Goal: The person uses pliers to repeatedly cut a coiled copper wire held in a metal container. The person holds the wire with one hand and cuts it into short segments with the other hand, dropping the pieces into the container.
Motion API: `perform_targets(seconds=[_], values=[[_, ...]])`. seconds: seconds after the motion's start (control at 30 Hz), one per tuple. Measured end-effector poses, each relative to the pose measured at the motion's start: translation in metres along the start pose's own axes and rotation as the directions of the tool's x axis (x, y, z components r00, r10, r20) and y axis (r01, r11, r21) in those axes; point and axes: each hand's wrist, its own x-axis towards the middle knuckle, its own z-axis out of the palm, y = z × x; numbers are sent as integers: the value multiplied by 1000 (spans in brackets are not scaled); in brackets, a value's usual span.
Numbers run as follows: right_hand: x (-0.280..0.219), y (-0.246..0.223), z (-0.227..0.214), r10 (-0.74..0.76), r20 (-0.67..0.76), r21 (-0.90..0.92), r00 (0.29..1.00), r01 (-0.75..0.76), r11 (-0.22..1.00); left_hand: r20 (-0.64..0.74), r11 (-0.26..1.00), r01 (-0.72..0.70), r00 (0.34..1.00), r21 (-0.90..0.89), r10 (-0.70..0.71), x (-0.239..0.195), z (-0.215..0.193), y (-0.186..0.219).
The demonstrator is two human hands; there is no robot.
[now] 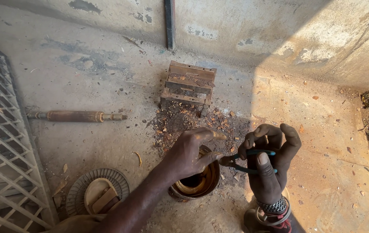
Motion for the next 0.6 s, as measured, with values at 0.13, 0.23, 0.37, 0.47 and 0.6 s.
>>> perform_targets(seconds=[0.13, 0.23, 0.37, 0.47, 0.6], values=[[-8, 0, 20, -36, 68, 40, 997, 34, 999, 95, 983, 111, 991, -145, -98, 2, -13, 41], [-12, 1, 29, -77, 162, -91, 984, 93, 992, 107, 984, 175, 979, -20, -171, 5, -23, 55], [-8, 7, 25, -138, 240, -374, 961, 223, 900, 7, 998, 16, 1000, 57, -17, 5, -27, 55], [-2, 13, 18, -17, 156, -553, 988, 102, 827, -168, 999, 36, 985, 41, -29, 2, -35, 47], [1, 18, 20, 155, 56, -663, 986, -79, 744, -168, 983, 183, 969, -14, -182, -2, -42, 44]])
